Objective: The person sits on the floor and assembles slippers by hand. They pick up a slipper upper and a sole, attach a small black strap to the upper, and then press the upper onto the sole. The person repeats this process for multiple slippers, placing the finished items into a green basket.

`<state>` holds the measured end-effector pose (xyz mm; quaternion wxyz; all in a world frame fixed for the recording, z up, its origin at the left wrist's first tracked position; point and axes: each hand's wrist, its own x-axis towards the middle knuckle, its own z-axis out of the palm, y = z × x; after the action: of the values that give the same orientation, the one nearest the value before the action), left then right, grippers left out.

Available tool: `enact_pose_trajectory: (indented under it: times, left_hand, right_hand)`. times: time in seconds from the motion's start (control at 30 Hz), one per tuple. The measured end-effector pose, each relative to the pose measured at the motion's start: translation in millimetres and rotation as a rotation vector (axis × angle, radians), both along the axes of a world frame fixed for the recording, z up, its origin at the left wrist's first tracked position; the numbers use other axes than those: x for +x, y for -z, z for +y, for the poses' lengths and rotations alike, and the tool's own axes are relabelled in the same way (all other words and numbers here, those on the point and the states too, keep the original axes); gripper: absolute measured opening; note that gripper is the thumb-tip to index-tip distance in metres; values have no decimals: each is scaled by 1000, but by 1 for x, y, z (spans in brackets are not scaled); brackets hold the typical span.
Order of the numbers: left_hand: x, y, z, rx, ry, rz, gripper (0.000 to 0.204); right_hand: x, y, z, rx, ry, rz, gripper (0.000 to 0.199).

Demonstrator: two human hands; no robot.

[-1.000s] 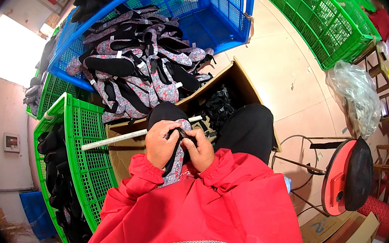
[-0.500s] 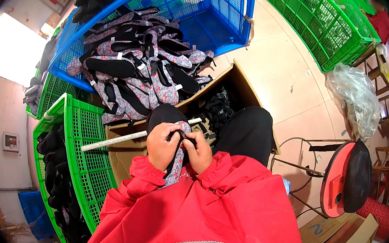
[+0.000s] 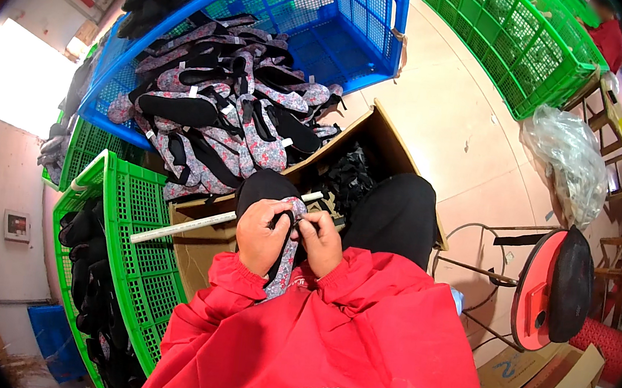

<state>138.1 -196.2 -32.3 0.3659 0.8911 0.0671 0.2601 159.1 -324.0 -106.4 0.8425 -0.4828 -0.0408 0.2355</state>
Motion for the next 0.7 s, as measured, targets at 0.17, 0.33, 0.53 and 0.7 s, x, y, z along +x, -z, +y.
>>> enact_pose_trajectory:
  times: [0.17, 0.33, 0.53, 0.7]
  left_hand:
    - [-2, -5, -2, -49, -64, 73, 28]
    - [-4, -6, -1, 16, -177, 145, 24]
    - [-11, -2, 0, 20, -118, 116, 19]
    - [-10, -6, 0, 150, -94, 3, 23]
  right_hand:
    - [19, 2, -4, -36, 141, 217, 16]
    - [29, -10, -14, -80, 42, 198, 33]
    - [23, -30, -6, -1, -129, 37, 14]
    - [23, -31, -7, -169, -130, -191, 10]
